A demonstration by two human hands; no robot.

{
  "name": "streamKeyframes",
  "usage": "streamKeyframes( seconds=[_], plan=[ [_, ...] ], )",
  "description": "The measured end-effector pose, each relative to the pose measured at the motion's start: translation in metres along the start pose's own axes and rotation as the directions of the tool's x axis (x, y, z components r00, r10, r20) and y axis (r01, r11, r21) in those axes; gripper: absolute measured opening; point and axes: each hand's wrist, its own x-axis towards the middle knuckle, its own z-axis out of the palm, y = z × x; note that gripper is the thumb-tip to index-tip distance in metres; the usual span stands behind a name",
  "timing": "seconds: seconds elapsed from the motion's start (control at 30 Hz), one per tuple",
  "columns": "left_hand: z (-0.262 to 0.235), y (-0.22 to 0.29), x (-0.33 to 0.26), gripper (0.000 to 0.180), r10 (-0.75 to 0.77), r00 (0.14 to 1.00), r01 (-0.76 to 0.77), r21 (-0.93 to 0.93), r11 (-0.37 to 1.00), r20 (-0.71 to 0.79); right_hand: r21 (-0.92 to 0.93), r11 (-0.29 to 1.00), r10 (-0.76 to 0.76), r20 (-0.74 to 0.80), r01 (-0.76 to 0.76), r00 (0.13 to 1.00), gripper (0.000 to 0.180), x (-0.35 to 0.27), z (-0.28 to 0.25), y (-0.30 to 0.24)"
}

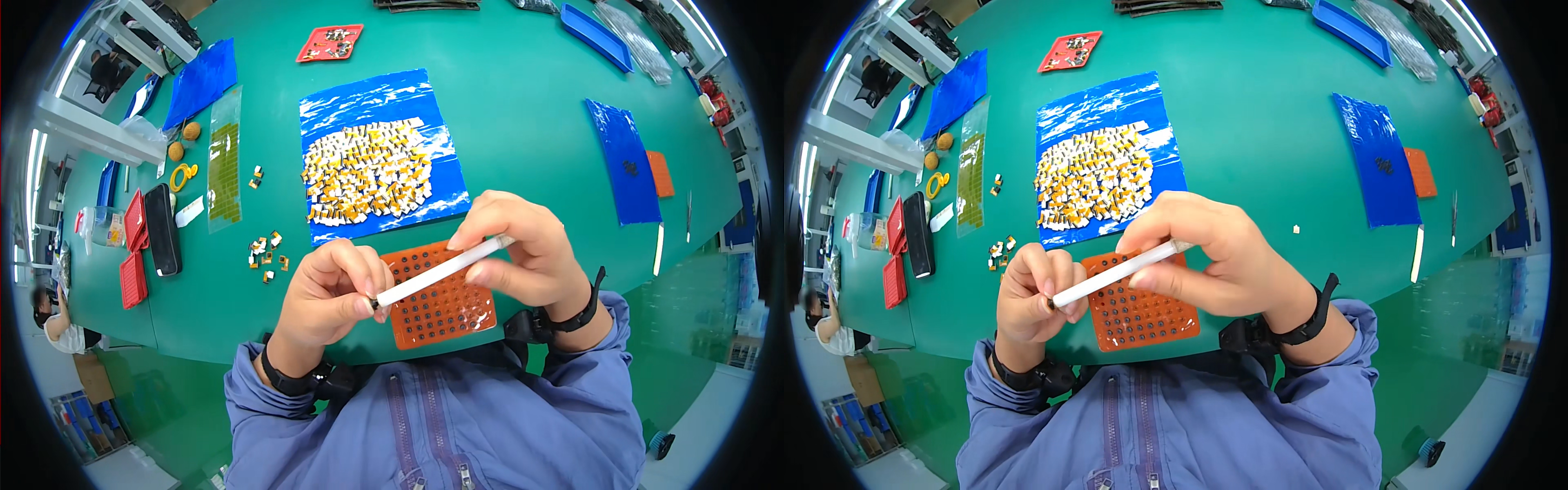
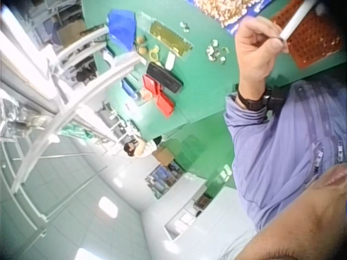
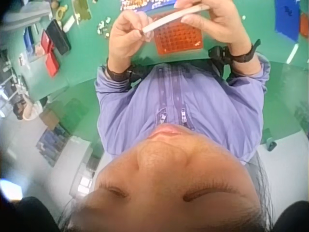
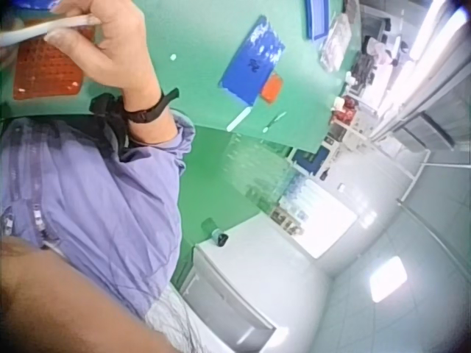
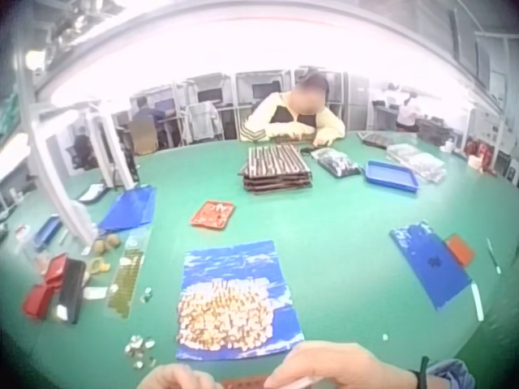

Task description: The person inserts small yellow and white electronic components into a white cylindrical tube using a white stick-like tool. The person repeatedly picks up components from a blue sheet and places them into the tube, which is held over an orange grid tray.

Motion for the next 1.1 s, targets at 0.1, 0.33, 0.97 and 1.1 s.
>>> streamKeyframes(
  seconds=[0.1,0.33,0.97,1.1],
  plan=[
    [0.000,0.000,0.000,0.013,0.023,1.000,-0.023,0.006,1.000,-0.004,-0.072,0.997,0.034,0.069,-0.029,0.997,0.009,-0.005,-0.003,0.000],
    [-0.001,-0.002,0.000,0.013,0.037,0.999,-0.037,0.013,0.999,0.014,-0.111,0.994,-0.011,0.059,0.018,0.998,0.007,-0.004,-0.002,-0.002],
    [-0.001,-0.002,0.000,0.012,0.034,0.999,-0.034,0.014,0.999,0.012,-0.140,0.990,-0.019,0.093,0.032,0.995,0.013,-0.005,-0.003,-0.002],
    [-0.002,-0.003,0.000,0.012,0.029,0.999,-0.029,0.005,1.000,0.028,-0.165,0.984,-0.040,0.154,0.066,0.987,0.011,-0.003,-0.007,0.000]
  ],
)
